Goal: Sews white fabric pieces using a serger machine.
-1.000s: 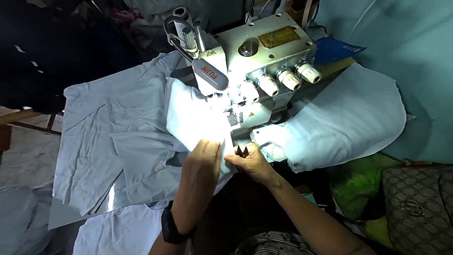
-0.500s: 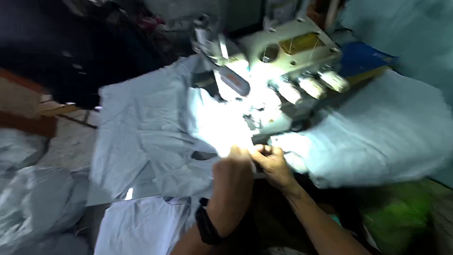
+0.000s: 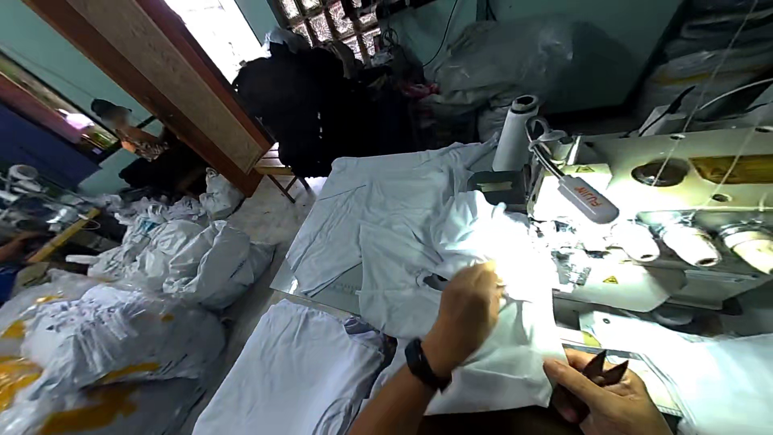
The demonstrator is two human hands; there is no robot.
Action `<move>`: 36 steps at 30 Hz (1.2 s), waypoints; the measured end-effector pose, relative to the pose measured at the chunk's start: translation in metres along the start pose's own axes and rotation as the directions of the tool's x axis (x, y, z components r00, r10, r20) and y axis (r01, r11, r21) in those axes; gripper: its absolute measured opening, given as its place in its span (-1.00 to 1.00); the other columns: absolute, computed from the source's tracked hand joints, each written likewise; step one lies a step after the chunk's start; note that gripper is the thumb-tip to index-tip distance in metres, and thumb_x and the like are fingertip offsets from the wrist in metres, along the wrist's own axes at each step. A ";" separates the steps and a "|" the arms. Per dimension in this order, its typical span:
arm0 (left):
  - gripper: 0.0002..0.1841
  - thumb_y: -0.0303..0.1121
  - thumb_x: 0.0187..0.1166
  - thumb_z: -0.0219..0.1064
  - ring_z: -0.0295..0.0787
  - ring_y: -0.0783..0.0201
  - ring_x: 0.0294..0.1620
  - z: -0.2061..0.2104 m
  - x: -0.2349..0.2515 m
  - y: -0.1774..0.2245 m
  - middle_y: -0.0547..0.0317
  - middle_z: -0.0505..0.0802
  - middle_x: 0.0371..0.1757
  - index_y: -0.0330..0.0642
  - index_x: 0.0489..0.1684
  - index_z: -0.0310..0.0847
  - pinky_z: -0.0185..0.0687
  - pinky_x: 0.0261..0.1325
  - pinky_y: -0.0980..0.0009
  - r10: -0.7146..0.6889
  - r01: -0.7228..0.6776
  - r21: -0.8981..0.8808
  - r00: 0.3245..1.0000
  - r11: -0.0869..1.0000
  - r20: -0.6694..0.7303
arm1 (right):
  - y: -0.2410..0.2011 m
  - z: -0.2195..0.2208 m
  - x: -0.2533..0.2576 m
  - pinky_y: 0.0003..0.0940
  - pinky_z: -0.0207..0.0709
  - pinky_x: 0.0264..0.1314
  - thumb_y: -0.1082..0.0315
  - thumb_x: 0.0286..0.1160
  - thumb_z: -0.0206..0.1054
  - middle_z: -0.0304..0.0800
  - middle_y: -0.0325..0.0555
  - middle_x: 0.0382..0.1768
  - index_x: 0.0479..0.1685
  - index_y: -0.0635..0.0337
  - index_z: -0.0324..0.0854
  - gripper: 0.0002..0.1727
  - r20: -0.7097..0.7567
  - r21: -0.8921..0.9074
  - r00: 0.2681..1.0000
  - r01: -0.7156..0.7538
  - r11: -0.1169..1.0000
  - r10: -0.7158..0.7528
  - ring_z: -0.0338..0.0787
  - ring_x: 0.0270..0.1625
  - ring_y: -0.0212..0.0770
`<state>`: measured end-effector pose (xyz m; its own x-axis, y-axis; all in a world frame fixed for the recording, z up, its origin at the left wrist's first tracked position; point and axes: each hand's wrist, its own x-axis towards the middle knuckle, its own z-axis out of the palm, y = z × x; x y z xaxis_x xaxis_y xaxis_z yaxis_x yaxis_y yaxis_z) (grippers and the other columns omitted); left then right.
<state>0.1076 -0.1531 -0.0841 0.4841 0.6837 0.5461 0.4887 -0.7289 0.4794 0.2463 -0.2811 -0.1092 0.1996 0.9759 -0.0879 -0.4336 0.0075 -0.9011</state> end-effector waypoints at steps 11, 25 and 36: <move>-0.90 -0.38 0.64 0.37 0.76 0.40 -0.09 -0.019 -0.034 0.014 0.18 0.85 -0.27 -0.13 -0.24 0.80 0.32 0.54 0.26 0.320 -0.313 -0.192 0.947 0.930 0.005 | 0.008 0.000 -0.008 -0.72 0.58 -0.53 0.55 0.17 0.49 0.79 -0.63 -0.46 0.23 0.25 0.64 -0.50 -0.099 -0.213 0.973 0.184 0.960 -0.209 0.65 -0.56 -0.68; -0.94 -0.35 0.62 0.41 0.69 0.39 0.01 -0.006 -0.058 0.017 0.23 0.77 -0.23 -0.05 -0.20 0.81 0.06 0.65 0.07 0.299 -0.268 -0.237 0.948 0.934 0.106 | 0.005 0.000 -0.016 -0.82 0.46 -0.37 0.60 0.24 0.31 0.78 -0.22 -0.51 0.28 0.53 0.63 -0.50 0.103 -0.555 0.917 0.375 0.742 -0.387 0.57 -0.50 -0.69; -0.79 -0.29 0.75 0.19 -0.03 -0.02 0.89 0.016 -0.035 -0.034 0.01 0.47 0.67 0.05 0.25 0.53 -0.32 0.82 -0.19 0.209 -0.192 0.157 0.973 0.969 -0.097 | 0.016 -0.013 0.022 -0.69 0.52 -0.35 0.47 0.39 0.36 0.83 -0.06 -0.55 -0.38 0.34 0.84 -0.84 0.162 -0.741 0.838 0.452 0.496 -0.521 0.70 -0.50 -0.48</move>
<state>0.0860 -0.1519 -0.1308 0.5029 0.5100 0.6978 0.4947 -0.8319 0.2514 0.2553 -0.2622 -0.1310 0.2504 0.8492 0.4649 0.5264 0.2835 -0.8015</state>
